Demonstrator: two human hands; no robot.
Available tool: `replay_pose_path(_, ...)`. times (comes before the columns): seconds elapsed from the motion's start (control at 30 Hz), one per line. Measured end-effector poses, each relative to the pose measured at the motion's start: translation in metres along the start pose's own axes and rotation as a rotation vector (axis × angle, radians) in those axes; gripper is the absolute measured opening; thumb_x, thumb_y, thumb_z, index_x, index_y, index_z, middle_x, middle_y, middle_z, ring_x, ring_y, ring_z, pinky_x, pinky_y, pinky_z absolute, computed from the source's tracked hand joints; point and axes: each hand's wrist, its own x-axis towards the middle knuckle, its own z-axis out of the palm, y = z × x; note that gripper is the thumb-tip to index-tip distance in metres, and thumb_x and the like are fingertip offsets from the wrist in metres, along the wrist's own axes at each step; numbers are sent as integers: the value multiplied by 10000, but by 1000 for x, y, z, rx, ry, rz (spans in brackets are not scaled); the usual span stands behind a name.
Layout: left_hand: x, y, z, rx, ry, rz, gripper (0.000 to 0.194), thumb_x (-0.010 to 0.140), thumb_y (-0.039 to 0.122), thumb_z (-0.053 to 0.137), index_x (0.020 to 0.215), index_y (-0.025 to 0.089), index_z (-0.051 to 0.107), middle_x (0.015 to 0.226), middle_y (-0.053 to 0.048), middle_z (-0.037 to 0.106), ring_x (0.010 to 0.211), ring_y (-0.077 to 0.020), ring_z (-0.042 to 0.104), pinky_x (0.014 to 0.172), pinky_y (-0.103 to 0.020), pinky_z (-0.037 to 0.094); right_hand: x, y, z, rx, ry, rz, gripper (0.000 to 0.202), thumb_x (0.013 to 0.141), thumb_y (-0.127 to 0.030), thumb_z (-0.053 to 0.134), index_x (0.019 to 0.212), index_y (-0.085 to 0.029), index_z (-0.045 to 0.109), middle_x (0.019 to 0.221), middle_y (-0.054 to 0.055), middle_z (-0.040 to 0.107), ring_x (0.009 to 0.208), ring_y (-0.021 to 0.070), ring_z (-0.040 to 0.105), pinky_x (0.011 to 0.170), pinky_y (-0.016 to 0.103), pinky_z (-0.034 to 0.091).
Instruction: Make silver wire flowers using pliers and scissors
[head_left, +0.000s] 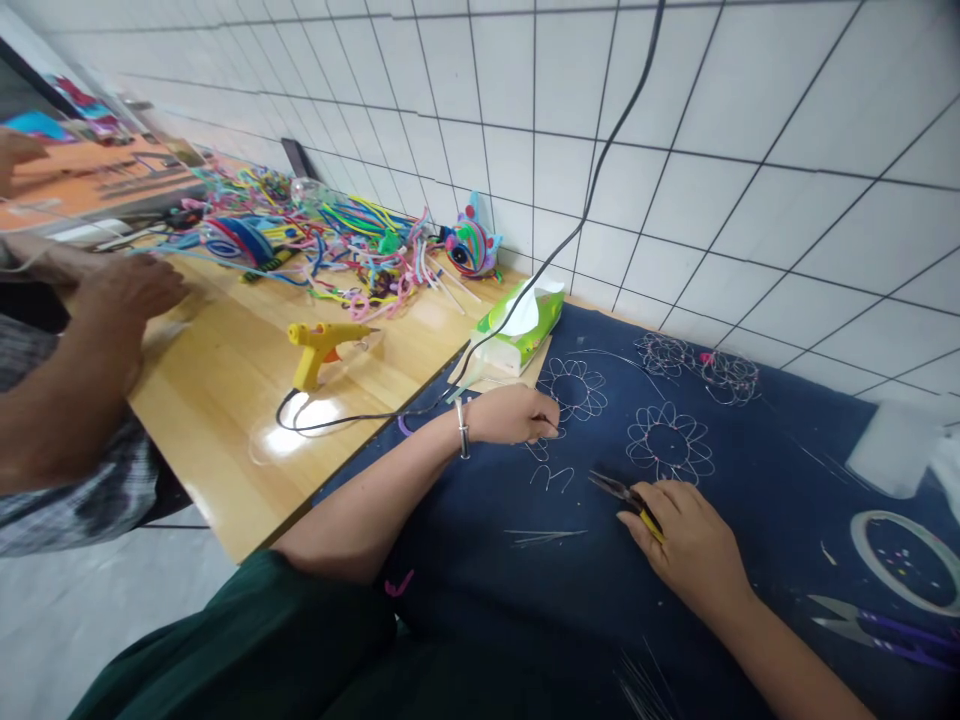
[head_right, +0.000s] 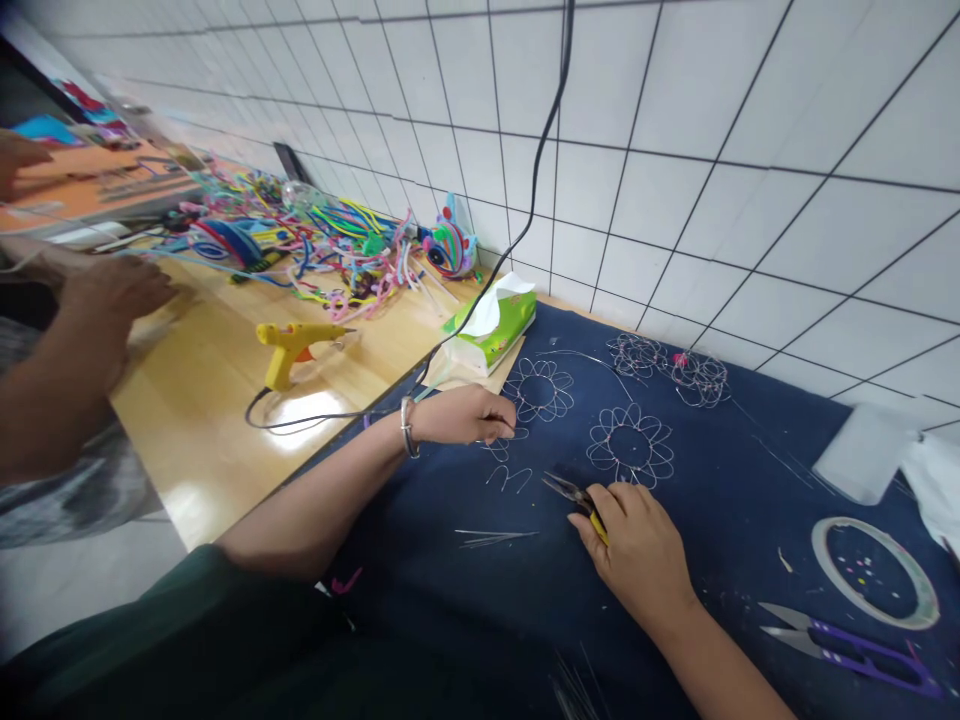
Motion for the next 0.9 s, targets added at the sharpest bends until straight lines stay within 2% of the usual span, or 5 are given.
replay_pose_path(0.07,5,-2,5,153,157,-18,173,795,300,495,769,170,606,714,-2,614,661,-105,548,593,-201,360,0,0,0,-2,6,-2,309,828,-402,475,994,-161,572,861,74,573,818,181,520,713,303,411)
replay_pose_path(0.17,12,-5,15,267,226,-47,165,781,325,529,786,176,598,817,-24,597,764,-139,550,632,-226,368,1,0,0,-8,22,-17,309,834,-405,461,985,-161,576,849,74,574,816,181,527,698,297,414)
replay_pose_path(0.4,18,-7,28,336,184,-12,124,798,275,488,786,184,571,861,-30,577,773,-154,555,621,-240,377,0,2,1,-7,-4,-24,306,830,-402,468,996,-168,574,849,73,572,817,184,521,710,301,407)
replay_pose_path(0.63,16,-3,26,285,223,-15,118,794,201,441,850,158,535,809,-51,583,708,-157,547,613,-254,404,1,1,1,-16,-25,-22,303,827,-398,475,996,-167,576,861,71,573,818,179,522,718,302,406)
replay_pose_path(0.9,18,0,28,130,268,140,383,806,78,391,1152,185,516,935,-62,578,838,-127,555,763,-250,434,1,2,1,-17,8,-43,292,835,-390,463,988,-170,580,853,75,575,822,186,522,720,307,401)
